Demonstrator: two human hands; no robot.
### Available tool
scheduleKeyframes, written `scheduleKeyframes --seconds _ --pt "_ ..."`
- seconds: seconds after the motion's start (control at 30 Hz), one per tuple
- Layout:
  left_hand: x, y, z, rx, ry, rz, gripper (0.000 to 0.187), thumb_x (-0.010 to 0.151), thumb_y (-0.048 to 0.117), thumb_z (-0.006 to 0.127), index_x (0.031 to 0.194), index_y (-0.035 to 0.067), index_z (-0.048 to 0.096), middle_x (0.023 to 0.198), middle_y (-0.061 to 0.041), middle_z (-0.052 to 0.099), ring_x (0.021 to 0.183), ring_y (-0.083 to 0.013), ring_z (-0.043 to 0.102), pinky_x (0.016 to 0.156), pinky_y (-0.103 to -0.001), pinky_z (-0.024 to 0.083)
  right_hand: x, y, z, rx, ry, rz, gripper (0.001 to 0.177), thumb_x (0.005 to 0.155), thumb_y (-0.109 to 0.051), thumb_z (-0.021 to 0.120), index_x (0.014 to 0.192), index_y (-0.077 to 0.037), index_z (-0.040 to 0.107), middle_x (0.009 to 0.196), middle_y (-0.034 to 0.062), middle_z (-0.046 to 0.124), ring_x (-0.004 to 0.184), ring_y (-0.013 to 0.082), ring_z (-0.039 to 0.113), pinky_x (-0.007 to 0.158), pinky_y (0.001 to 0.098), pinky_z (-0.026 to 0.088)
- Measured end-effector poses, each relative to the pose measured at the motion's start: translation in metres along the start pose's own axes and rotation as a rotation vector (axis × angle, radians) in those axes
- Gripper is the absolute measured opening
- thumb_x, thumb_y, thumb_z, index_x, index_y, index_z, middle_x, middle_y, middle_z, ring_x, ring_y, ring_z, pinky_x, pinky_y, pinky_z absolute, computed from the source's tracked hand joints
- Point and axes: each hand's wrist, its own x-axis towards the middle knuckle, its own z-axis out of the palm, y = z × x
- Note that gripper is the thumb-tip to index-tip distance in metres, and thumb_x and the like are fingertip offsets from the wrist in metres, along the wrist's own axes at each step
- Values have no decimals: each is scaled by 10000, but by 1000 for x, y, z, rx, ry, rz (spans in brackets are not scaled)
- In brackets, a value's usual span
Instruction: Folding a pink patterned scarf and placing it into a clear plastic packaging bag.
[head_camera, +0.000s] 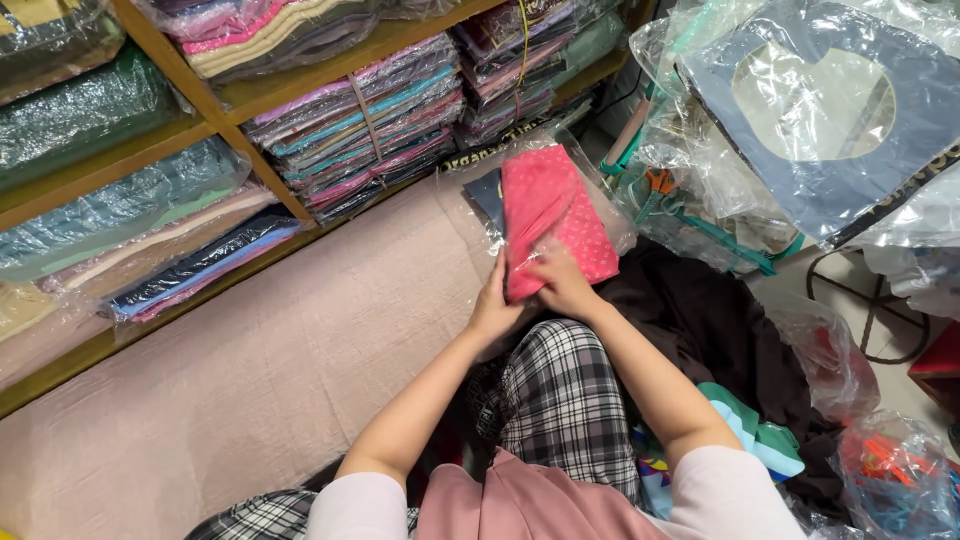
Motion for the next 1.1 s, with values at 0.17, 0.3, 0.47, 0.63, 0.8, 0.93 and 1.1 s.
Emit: scheduleKeyframes --seconds 0.17,0.3,0.47,0.63,0.8,0.93,1.1 --pt "-16 25 -8 107 53 -102 1079 788 38 732 1656 234 121 1635 -184 335 1456 -412 373 1210 -495 371 -44 72 36 445 -412 126 191 899 -34 566 981 39 722 1210 299 695 1226 542 559 1088 645 380" --pt "-16 29 -10 192 28 -137 1073 782 17 682 1657 284 121 1624 -180 361 1465 -410 357 1213 -473 377 10 27 -12 234 -391 218 195 982 -114 533 995 -90 726 1051 144 709 1208 407 593 1192 576 286" --pt "-17 40 -17 116 33 -65 966 842 -96 535 1658 250 151 1522 -321 444 1105 -447 678 897 -403 626 6 107 -3 -160 -295 182 162 947 -167 592 1019 -54 681 1116 214 616 1224 439 548 1188 626 309" --pt "-11 16 -15 37 0 -12 942 850 -100 560 1652 184 155 1603 -312 304 1162 -509 605 939 -455 606 69 48 -24 -526 -367 811 360 779 -330 799 1055 -124 695 1022 116 699 1050 392 687 873 520 581" --pt "-8 0 -12 -14 -48 -8 921 903 38 693 1648 182 171 1524 -243 475 1201 -468 583 944 -445 600 54 60 12 -736 -246 685 247 972 -313 612 1099 -114 686 1097 152 649 1097 321 582 920 483 385" --pt "-3 5 -17 265 -70 27 858 932 234 693 1641 277 212 1086 -193 697 936 -408 723 781 -481 616 48 72 33 -637 -337 449 259 874 -303 678 1056 -119 657 1026 147 619 1037 339 589 964 485 394" --pt "-1 -23 -19 861 89 155 604 880 549 655 1457 511 482 646 50 717 678 -250 755 625 -374 599 60 53 37 -510 -457 129 334 748 -291 763 1000 -126 619 935 142 580 961 361 599 1021 488 404"
